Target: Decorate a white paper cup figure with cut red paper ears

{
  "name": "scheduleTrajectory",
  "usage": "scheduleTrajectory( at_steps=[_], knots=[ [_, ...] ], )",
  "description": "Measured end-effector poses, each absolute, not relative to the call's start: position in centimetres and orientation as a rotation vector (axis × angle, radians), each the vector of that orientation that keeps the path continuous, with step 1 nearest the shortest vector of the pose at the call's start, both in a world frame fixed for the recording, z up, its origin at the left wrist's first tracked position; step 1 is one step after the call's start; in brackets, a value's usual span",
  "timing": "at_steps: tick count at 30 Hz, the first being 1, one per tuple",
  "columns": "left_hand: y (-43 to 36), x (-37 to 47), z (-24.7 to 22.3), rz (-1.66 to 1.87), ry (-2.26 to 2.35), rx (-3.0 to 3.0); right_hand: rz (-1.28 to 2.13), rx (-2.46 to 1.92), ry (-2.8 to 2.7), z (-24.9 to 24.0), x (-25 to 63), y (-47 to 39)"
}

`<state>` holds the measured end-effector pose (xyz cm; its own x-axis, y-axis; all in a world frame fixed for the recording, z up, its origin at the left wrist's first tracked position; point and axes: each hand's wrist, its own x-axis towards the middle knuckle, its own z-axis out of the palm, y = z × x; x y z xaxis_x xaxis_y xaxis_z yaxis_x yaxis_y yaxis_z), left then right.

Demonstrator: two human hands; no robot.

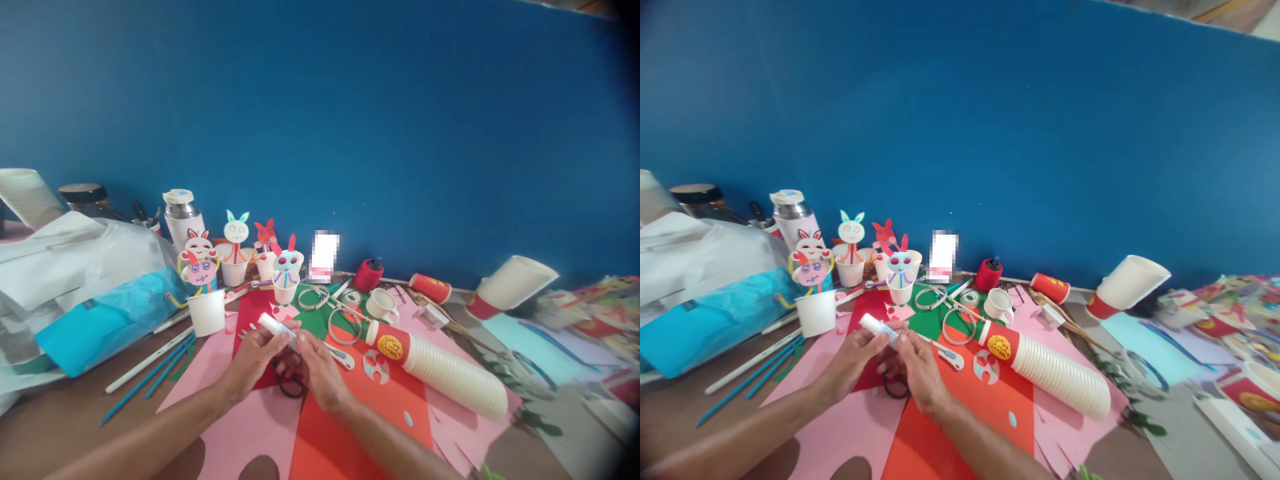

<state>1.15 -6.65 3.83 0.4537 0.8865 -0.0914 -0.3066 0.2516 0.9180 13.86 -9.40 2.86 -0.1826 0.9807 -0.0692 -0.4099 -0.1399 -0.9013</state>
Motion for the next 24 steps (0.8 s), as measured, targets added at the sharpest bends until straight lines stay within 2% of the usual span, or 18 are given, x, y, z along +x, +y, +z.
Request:
scheduleTrajectory(
  at_steps=[7, 17, 24],
  knots=[
    [-6.27, 0.89, 4.40, 0.917, 0.589, 0.991, 1.776, -0.946, -0.883, 2.62, 14.60, -8.86],
    [-5.85, 0.35, 4.80, 0.941, 0.633, 0.982, 1.597, -0.894, -0.988, 3.27, 14.77, -9.06],
    [-6.25, 0.46, 4.86, 0.892, 0.552, 1.016, 1.767, -0.960, -0.993, 3.21, 14.93, -9.01]
  ],
)
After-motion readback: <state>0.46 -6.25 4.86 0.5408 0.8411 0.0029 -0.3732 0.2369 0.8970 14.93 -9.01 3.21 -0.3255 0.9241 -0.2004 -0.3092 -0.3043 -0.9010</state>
